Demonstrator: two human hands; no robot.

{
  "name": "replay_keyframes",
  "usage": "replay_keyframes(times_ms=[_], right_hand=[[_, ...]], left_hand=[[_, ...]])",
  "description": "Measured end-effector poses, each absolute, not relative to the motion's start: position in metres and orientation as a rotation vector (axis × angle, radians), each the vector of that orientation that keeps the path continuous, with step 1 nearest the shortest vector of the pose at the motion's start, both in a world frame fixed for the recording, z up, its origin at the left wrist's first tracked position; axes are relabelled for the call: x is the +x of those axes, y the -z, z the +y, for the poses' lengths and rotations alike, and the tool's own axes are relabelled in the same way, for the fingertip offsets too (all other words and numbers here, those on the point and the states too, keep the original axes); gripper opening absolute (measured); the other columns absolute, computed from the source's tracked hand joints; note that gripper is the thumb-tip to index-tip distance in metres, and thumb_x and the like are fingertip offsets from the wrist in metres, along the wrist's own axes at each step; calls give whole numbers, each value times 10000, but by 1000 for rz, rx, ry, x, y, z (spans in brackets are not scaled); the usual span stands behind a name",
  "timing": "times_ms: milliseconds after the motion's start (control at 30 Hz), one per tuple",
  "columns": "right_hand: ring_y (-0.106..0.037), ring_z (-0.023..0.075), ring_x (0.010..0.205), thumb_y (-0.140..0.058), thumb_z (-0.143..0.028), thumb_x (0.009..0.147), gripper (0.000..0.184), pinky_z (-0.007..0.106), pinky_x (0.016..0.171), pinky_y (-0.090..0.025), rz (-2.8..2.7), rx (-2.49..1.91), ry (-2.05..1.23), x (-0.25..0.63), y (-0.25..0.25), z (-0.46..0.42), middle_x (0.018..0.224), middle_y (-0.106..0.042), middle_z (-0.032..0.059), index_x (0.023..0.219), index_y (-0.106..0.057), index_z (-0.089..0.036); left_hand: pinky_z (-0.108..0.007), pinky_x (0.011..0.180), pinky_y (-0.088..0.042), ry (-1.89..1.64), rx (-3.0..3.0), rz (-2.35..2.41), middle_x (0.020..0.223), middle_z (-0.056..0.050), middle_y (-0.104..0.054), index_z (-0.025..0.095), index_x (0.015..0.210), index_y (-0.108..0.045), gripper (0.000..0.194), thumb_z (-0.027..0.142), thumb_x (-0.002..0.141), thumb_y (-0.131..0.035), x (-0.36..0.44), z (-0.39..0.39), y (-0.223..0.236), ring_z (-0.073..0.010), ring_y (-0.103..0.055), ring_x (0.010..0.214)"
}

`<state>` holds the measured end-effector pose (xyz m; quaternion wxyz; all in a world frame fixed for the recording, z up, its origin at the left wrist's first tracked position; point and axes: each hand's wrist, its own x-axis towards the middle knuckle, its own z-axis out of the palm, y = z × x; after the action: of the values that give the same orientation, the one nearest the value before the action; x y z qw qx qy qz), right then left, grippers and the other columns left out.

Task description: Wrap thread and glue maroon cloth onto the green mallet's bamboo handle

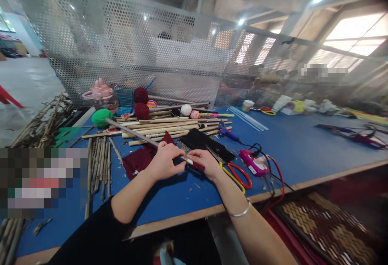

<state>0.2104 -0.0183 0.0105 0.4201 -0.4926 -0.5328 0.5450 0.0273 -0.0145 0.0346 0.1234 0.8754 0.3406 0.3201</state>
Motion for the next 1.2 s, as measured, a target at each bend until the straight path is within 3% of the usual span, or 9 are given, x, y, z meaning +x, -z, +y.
replay_keyframes(times_ms=[333, 533, 700, 833, 933, 1000, 1067, 1133, 1200], right_hand=[[-458, 79, 494, -723, -393, 565, 323, 215, 495, -340, -1155, -1182, -1370, 214, -14, -17, 586, -574, -18, 736, -635, -134], [-246, 44, 402, -618, -377, 728, 261, 175, 391, -192, -1096, -1090, -1134, 242, -46, -62, 493, -335, -83, 916, -578, -201], [-442, 112, 526, -683, -326, 672, 180, 229, 462, -343, -1213, -1155, -817, 263, -89, -167, 618, -504, 20, 733, -591, -184], [-412, 109, 440, -638, -402, 696, 285, 233, 429, -364, -1065, -1162, -811, 271, -80, -212, 512, -436, -23, 917, -578, -232], [-434, 108, 417, -609, -437, 712, 340, 221, 407, -364, -1157, -1535, -855, 283, -53, -209, 491, -457, -28, 951, -590, -197], [-523, 143, 508, -610, -465, 693, 375, 232, 443, -407, -1233, -1781, -669, 289, -38, -200, 583, -547, 6, 939, -605, -183], [-592, 204, 742, -617, -473, 672, 438, 259, 542, -465, -1305, -1858, -393, 285, -32, -192, 825, -621, 59, 1008, -591, -193], [-542, 239, 995, -611, -439, 690, 492, 304, 721, -483, -1392, -1769, -250, 270, -33, -180, 1103, -568, 88, 1121, -533, -217], [-470, 234, 1121, -582, -393, 735, 509, 354, 891, -420, -1464, -1581, -335, 244, -38, -162, 1241, -482, 94, 1201, -460, -231]], left_hand=[[-353, 807, -248, -980, 2610, 941, 872, -7, -655, 273, 962, -639, 228, 383, 811, -508, 26, -15, -45, -146, -541, 816], [-377, 834, -230, -1227, 2587, 1082, 912, -23, -655, 270, 939, -650, 222, 386, 824, -500, 19, -9, -42, -166, -534, 863], [-382, 851, -223, -1313, 2570, 1098, 909, -18, -654, 271, 930, -652, 214, 379, 824, -501, 15, -6, -40, -167, -532, 858], [-375, 840, -229, -1300, 2560, 1069, 907, -15, -653, 271, 935, -648, 223, 386, 830, -488, 14, -7, -43, -164, -527, 857], [-369, 830, -230, -1229, 2568, 1035, 893, -14, -656, 270, 930, -649, 238, 395, 838, -469, 12, -8, -46, -160, -527, 849], [-365, 819, -230, -1177, 2575, 1010, 878, -12, -656, 269, 918, -650, 244, 403, 840, -462, 11, -8, -47, -155, -530, 831], [-364, 809, -228, -1149, 2575, 1000, 872, -11, -656, 266, 909, -650, 249, 410, 840, -459, 11, -8, -46, -153, -533, 821], [-364, 808, -225, -1136, 2570, 997, 875, -13, -655, 265, 909, -649, 254, 414, 842, -454, 11, -9, -46, -155, -534, 828], [-363, 809, -224, -1125, 2567, 987, 875, -13, -655, 264, 908, -648, 258, 416, 843, -451, 12, -10, -45, -155, -535, 836]])
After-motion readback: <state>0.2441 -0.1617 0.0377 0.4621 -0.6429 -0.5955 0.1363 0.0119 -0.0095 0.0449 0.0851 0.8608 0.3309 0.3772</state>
